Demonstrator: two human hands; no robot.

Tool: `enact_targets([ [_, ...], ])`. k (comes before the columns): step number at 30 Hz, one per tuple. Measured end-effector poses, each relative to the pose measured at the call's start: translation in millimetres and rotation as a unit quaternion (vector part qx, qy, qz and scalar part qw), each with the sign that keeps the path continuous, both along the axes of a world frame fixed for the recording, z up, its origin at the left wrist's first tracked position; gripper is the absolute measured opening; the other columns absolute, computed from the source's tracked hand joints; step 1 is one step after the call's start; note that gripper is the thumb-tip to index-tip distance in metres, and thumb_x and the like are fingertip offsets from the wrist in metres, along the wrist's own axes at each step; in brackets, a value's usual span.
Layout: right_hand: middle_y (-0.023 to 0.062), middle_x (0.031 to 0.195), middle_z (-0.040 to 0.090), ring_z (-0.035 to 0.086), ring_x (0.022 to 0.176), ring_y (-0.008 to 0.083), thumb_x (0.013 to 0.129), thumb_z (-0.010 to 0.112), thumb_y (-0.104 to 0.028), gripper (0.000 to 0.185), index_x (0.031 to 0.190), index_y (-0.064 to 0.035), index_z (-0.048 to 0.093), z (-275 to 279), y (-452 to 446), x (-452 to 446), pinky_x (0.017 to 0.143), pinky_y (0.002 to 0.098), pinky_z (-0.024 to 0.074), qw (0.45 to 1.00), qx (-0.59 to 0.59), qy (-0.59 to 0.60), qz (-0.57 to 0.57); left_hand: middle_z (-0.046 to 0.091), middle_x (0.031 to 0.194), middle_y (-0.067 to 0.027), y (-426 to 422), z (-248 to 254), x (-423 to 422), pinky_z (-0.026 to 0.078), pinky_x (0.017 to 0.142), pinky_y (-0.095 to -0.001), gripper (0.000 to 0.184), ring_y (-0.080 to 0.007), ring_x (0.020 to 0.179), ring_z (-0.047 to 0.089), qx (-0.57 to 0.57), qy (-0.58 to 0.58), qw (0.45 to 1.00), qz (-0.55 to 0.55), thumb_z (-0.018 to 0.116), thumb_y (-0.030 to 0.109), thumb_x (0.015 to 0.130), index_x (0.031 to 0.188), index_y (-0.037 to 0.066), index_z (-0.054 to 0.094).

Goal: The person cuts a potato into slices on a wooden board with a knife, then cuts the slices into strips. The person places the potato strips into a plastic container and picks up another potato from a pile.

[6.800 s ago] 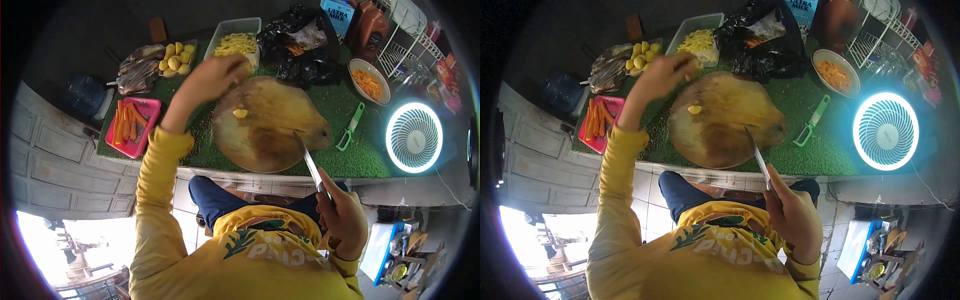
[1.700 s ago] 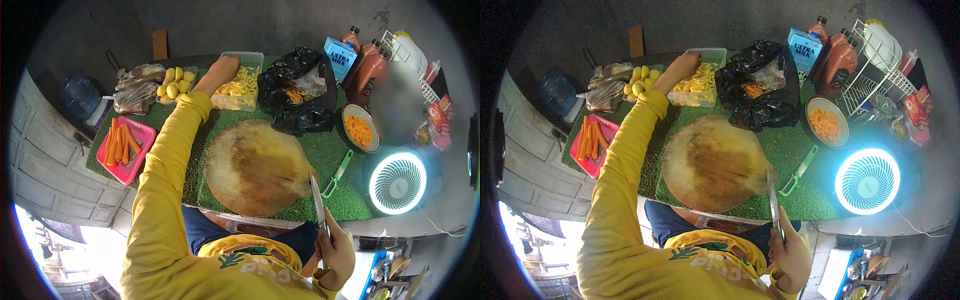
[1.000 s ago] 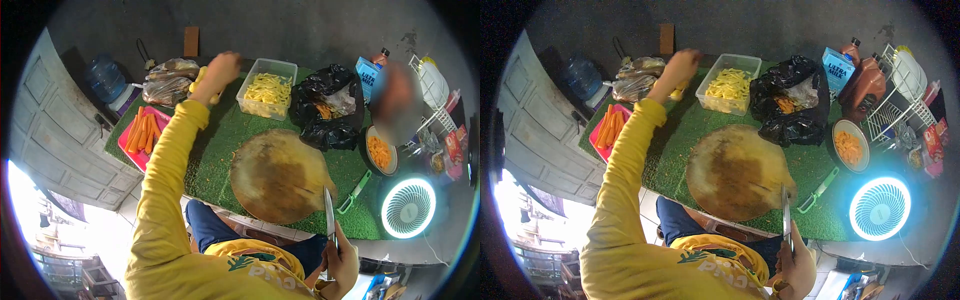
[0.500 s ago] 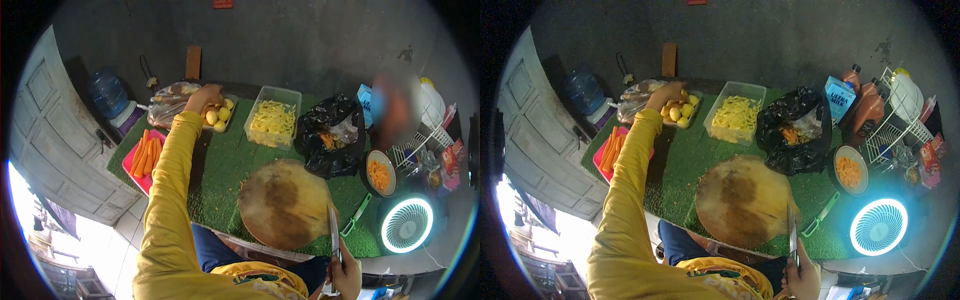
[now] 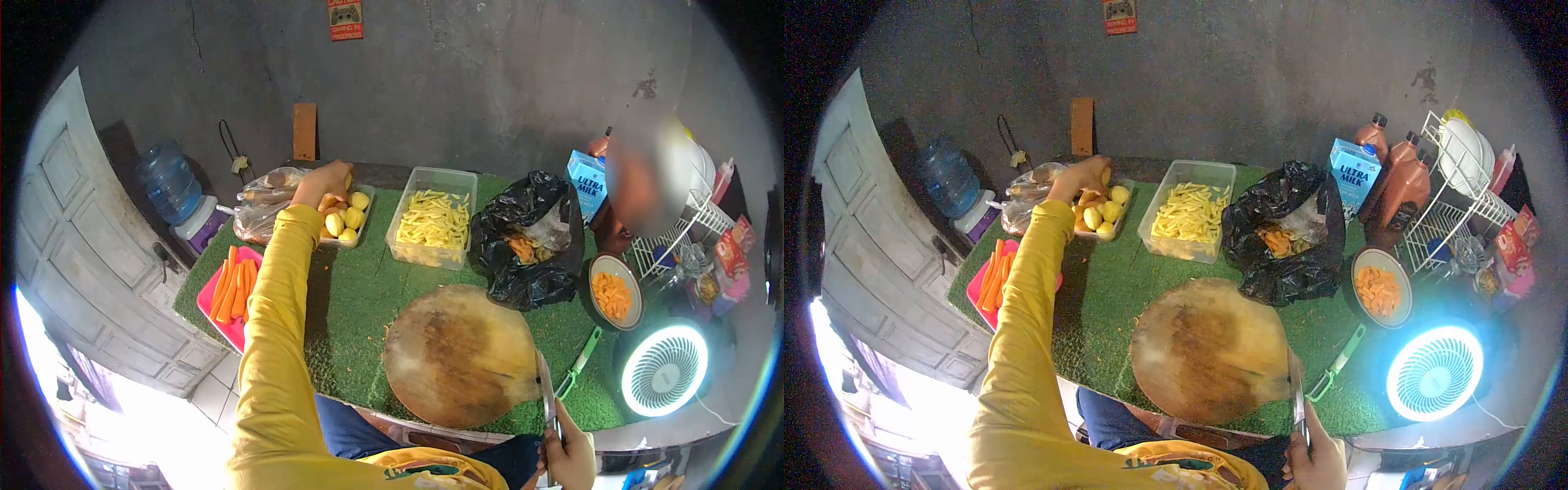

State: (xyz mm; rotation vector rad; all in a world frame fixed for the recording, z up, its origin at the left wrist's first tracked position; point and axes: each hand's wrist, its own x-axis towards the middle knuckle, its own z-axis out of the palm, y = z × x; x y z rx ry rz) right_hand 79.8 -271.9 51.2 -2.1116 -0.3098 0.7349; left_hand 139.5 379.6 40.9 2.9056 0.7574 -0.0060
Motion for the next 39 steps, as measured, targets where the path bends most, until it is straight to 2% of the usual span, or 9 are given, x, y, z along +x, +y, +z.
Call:
enact_targets([
  [9, 0.0034, 0.061, 0.055, 0.053, 0.049, 0.0119, 0.099, 0.049, -0.009, 0.055, 0.154, -0.0134, 0.044, -9.3, -5.7, -0.1, 0.047, 0.0296, 0.0460, 0.999, 0.015, -0.028, 0.017, 0.062, 0.125, -0.0188, -2.1, -4.1, 2.0, 0.051, 0.098, -0.0423, 0.074, -0.0363, 0.116, 0.061, -0.024, -0.181, 0.981, -0.059, 0.085, 0.011, 0.065, 0.133, 0.005, 0.056],
  [13, 0.0019, 0.059, 0.056, 0.054, 0.047, 0.0079, 0.096, 0.052, -0.001, 0.054, 0.149, -0.0030, 0.047, -12.1, -2.8, 0.3, 0.045, 0.0260, 0.0465, 0.997, 0.010, -0.070, -0.002, 0.064, 0.119, -0.0160, -72.3, 18.6, -12.1, 0.055, 0.088, -0.0362, 0.070, -0.0259, 0.106, 0.066, -0.262, -0.292, 0.914, -0.105, 0.083, 0.012, 0.073, 0.134, 0.000, 0.052],
  [17, 0.0063, 0.058, 0.061, 0.061, 0.047, 0.0130, 0.098, 0.054, -0.004, 0.052, 0.150, -0.0064, 0.047, -17.1, -0.9, 3.0, 0.050, 0.0304, 0.0513, 0.999, 0.016, -0.047, 0.007, 0.060, 0.122, -0.0133, -218.2, 18.8, -54.2, 0.057, 0.092, -0.0326, 0.069, -0.0197, 0.108, 0.065, -0.411, -0.267, 0.837, -0.243, 0.082, 0.007, 0.082, 0.137, -0.004, 0.042],
  [18, 0.0066, 0.058, 0.061, 0.061, 0.047, 0.0131, 0.099, 0.054, -0.005, 0.052, 0.150, -0.0065, 0.047, -18.9, 2.6, 1.1, 0.050, 0.0308, 0.0504, 0.998, 0.034, -0.046, 0.008, 0.061, 0.120, -0.0130, -261.2, 10.4, -66.0, 0.056, 0.093, -0.0326, 0.068, -0.0202, 0.108, 0.065, -0.543, -0.246, 0.770, -0.226, 0.083, 0.007, 0.080, 0.134, -0.004, 0.044],
  [20, 0.0071, 0.058, 0.060, 0.061, 0.047, 0.0134, 0.099, 0.054, -0.005, 0.051, 0.150, -0.0060, 0.046, -26.4, 7.4, -4.7, 0.049, 0.0310, 0.0493, 0.996, 0.063, -0.058, 0.008, 0.063, 0.114, -0.0134, -312.9, -26.7, -74.0, 0.054, 0.089, -0.0335, 0.068, -0.0204, 0.105, 0.064, -0.471, -0.248, 0.798, -0.282, 0.086, 0.013, 0.076, 0.130, -0.002, 0.047],
  [21, 0.0075, 0.058, 0.060, 0.060, 0.047, 0.0135, 0.099, 0.054, -0.004, 0.051, 0.150, -0.0055, 0.046, -31.5, 9.8, -7.9, 0.049, 0.0309, 0.0491, 0.995, 0.074, -0.070, 0.007, 0.061, 0.120, -0.0117, -327.1, -27.5, -77.3, 0.049, 0.100, -0.0362, 0.065, -0.0234, 0.116, 0.061, -0.277, -0.237, 0.860, -0.358, 0.085, 0.009, 0.076, 0.129, 0.002, 0.048],
  [24, 0.0112, 0.059, 0.060, 0.063, 0.048, 0.0205, 0.098, 0.055, -0.004, 0.053, 0.150, -0.0038, 0.045, -35.2, 16.6, -14.5, 0.051, 0.0326, 0.0497, 0.993, 0.082, -0.088, 0.012, 0.062, 0.116, -0.0113, -369.3, -40.4, -83.9, 0.046, 0.100, -0.0365, 0.060, -0.0236, 0.114, 0.060, -0.452, -0.172, 0.836, -0.260, 0.085, 0.012, 0.073, 0.123, 0.003, 0.054],
  [29, 0.0248, 0.069, 0.062, 0.065, 0.065, 0.0440, 0.093, 0.059, -0.003, 0.056, 0.147, -0.0004, 0.044, -50.3, 14.5, -21.9, 0.060, 0.0416, 0.0520, 0.986, 0.100, -0.120, 0.058, 0.054, 0.145, -0.0182, -361.3, -55.4, -90.2, 0.041, 0.111, -0.0385, 0.062, -0.0317, 0.134, 0.052, -0.198, -0.235, 0.904, -0.297, 0.080, 0.017, 0.081, 0.136, 0.003, 0.056],
  [39, 0.0239, 0.076, 0.060, 0.062, 0.064, 0.0402, 0.090, 0.061, -0.006, 0.076, 0.153, 0.0089, 0.023, -66.7, 44.1, -26.4, 0.059, 0.0487, 0.0505, 0.950, 0.113, -0.266, 0.115, 0.066, 0.130, -0.0201, -371.5, -58.0, -92.6, 0.049, 0.104, -0.0376, 0.048, -0.0319, 0.122, 0.064, -0.268, -0.253, 0.895, -0.249, 0.079, 0.013, 0.083, 0.126, -0.002, 0.064],
])
